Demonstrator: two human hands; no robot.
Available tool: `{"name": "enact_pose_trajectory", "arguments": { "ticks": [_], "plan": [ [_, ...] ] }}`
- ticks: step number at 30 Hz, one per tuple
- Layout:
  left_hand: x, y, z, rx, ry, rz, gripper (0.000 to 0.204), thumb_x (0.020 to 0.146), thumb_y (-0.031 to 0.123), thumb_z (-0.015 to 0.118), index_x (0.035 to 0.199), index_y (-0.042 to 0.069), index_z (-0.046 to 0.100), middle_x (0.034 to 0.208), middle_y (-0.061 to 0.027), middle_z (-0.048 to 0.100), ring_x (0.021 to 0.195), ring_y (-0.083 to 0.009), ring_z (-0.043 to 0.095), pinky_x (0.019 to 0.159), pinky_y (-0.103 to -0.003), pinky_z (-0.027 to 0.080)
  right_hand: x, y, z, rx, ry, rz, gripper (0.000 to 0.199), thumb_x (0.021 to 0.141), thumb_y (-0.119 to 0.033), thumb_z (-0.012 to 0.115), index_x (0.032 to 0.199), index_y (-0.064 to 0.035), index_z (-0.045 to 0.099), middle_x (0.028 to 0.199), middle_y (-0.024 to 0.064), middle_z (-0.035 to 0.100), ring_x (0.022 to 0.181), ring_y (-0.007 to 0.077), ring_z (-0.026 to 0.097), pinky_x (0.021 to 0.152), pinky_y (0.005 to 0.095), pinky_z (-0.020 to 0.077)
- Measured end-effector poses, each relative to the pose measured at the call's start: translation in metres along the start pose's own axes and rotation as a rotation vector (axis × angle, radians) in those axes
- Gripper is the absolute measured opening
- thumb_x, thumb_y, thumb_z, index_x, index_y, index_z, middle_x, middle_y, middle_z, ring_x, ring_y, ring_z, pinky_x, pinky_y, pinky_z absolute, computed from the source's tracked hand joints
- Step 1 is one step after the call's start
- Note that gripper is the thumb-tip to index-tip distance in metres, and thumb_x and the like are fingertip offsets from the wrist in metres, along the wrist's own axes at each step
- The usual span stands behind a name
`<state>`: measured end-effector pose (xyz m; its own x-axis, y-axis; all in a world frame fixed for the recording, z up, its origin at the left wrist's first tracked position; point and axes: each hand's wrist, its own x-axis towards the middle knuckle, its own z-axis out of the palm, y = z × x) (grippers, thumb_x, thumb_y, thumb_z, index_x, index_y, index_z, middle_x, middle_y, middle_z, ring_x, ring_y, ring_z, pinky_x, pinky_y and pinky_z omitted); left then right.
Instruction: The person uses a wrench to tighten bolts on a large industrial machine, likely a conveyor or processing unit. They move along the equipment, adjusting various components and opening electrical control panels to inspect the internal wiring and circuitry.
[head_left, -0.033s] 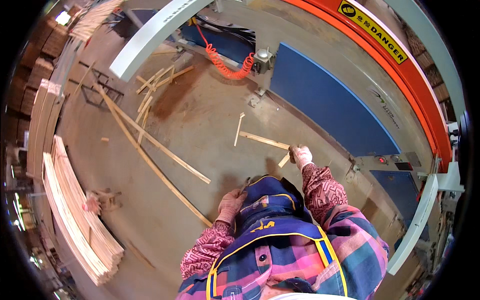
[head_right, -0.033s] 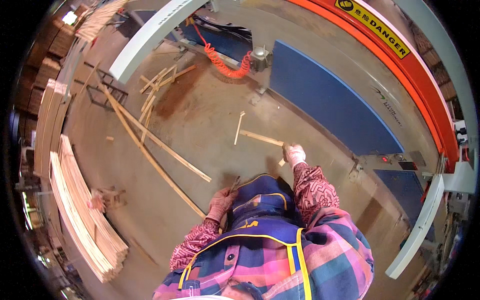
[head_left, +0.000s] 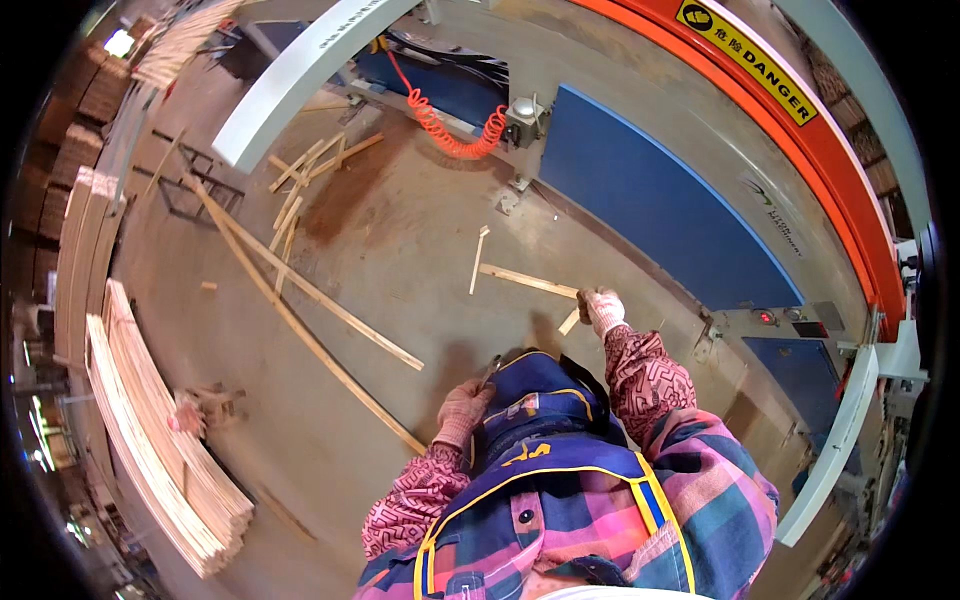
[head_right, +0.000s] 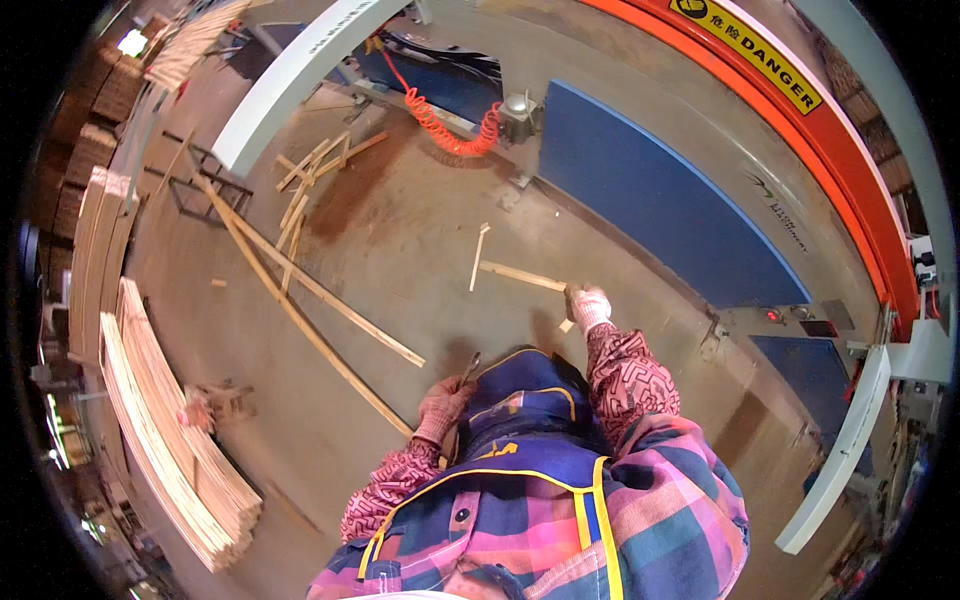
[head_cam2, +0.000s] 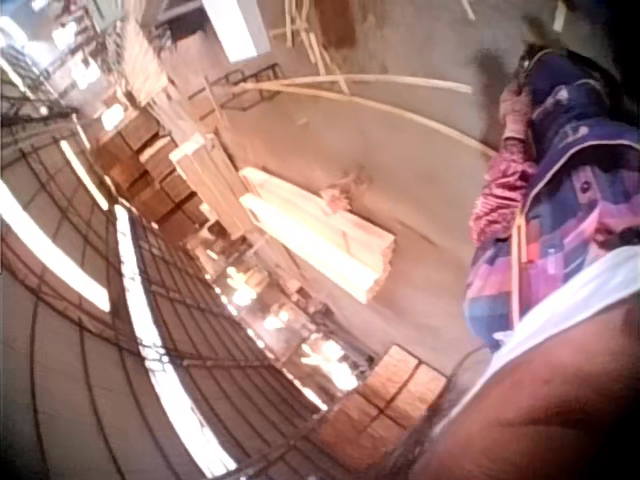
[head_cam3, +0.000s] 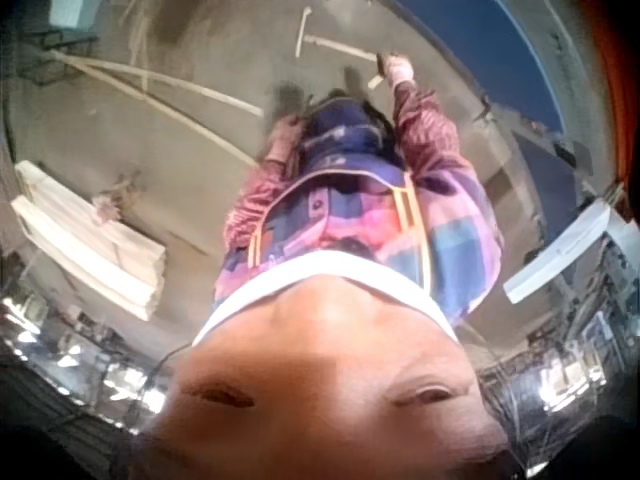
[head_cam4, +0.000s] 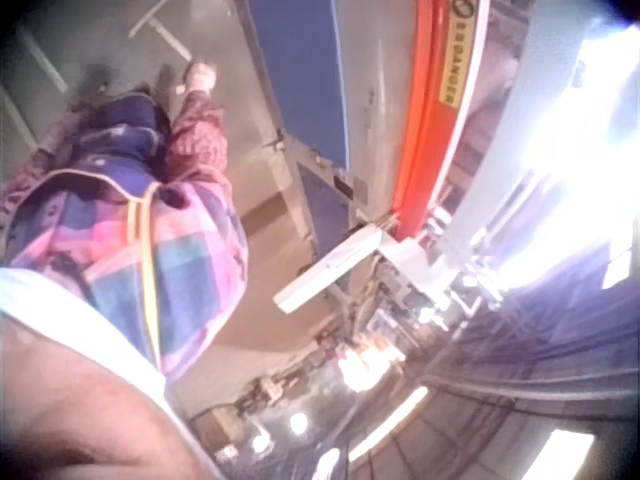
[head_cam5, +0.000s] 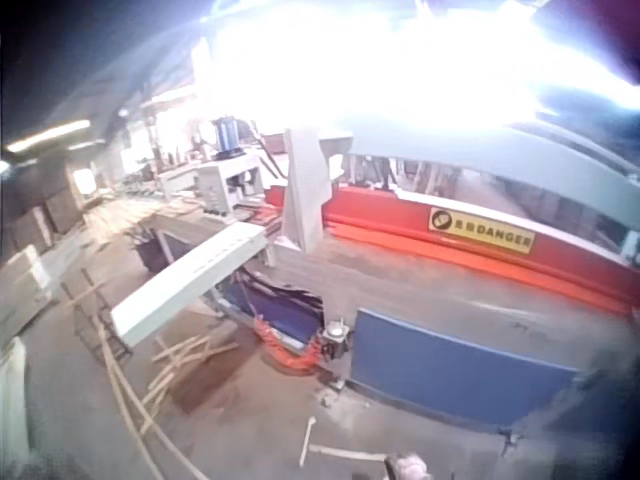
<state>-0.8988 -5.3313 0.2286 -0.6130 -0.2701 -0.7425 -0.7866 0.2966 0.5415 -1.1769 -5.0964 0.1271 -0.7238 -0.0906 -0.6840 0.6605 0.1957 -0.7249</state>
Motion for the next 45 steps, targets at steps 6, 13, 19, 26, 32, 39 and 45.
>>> {"name": "enact_pose_trajectory", "arguments": {
  "ticks": [6,13,19,26,32,39,45],
  "plan": [
    [0.092,0.052,-0.06,-0.086,-0.041,-0.018,0.045,0.089,0.049,0.056,0.106,0.009,0.067,0.075,-0.0086,0.067,0.072,-0.0216,0.065,0.07,-0.035,0.049,0.106,-0.02,0.065,-0.737,0.036,-0.387,0.017,0.087,-0.018,0.056,0.074,-0.0061,0.057,0.056,0.002,0.048,0.044,0.0159,0.045,0.041,0.031,0.0341],
    [0.188,0.056,-0.093,-0.218,-0.038,-0.205,0.043,0.083,0.049,0.064,0.095,0.008,0.068,0.065,-0.0024,0.062,0.056,-0.0126,0.056,0.057,-0.03,0.045,0.183,-0.083,0.155,-0.574,0.116,-0.106,0.026,0.093,-0.031,0.051,0.101,-0.0101,0.065,0.092,0.0151,0.064,0.083,0.0297,0.062,0.076,0.0413,0.0473],
    [0.252,0.06,-0.152,0.078,-0.166,-0.077,0.037,0.087,0.04,0.064,0.076,0.006,0.06,0.059,-0.0046,0.061,0.049,-0.0144,0.053,0.05,-0.031,0.043,0.174,0.029,0.094,-0.901,0.487,-0.243,0.034,0.089,-0.034,0.053,0.105,-0.0082,0.067,0.101,0.0189,0.068,0.097,0.0313,0.064,0.079,0.0411,0.0503],
    [0.251,0.092,-0.136,0.032,-0.049,-0.157,0.029,0.086,0.034,0.065,0.081,0.006,0.061,0.056,-0.0046,0.057,0.041,-0.0145,0.043,0.04,-0.032,0.036,0.07,0.139,-0.076,-0.444,0.608,0.361,0.044,0.092,-0.032,0.053,0.127,-0.0051,0.055,0.111,0.0134,0.065,0.103,0.0245,0.061,0.086,0.0346,0.0486],
    [0.234,0.13,0.009,0.033,-0.179,-0.047,0.032,0.088,0.031,0.065,0.068,0.007,0.056,0.05,-0.0019,0.052,0.038,-0.0107,0.039,0.037,-0.029,0.03,0.089,0.215,-0.253,0.067,0.939,0.321,0.031,0.09,-0.025,0.053,0.11,-0.0031,0.059,0.087,0.0128,0.063,0.084,0.0273,0.062,0.073,0.0386,0.0491],
    [0.182,0.172,0.295,-0.234,-0.2,-0.03,0.028,0.089,0.033,0.066,0.075,0.011,0.056,0.054,-0.0011,0.053,0.037,-0.0097,0.041,0.034,-0.024,0.031,0.171,0.266,-0.429,-0.328,0.951,0.05,0.032,0.091,-0.032,0.057,0.098,-0.0015,0.063,0.071,0.007,0.059,0.058,0.0186,0.055,0.056,0.0331,0.0453],
    [0.185,0.212,0.451,-0.329,-0.351,0.013,0.029,0.09,0.033,0.065,0.088,0.004,0.065,0.057,-0.0004,0.057,0.039,-0.0064,0.041,0.037,-0.021,0.033,0.244,0.261,-0.528,0.114,1.022,-0.004,0.05,0.087,-0.04,0.065,0.115,0.0007,0.059,0.082,0.008,0.063,0.064,0.019,0.057,0.061,0.033,0.0465]
  ]
}}
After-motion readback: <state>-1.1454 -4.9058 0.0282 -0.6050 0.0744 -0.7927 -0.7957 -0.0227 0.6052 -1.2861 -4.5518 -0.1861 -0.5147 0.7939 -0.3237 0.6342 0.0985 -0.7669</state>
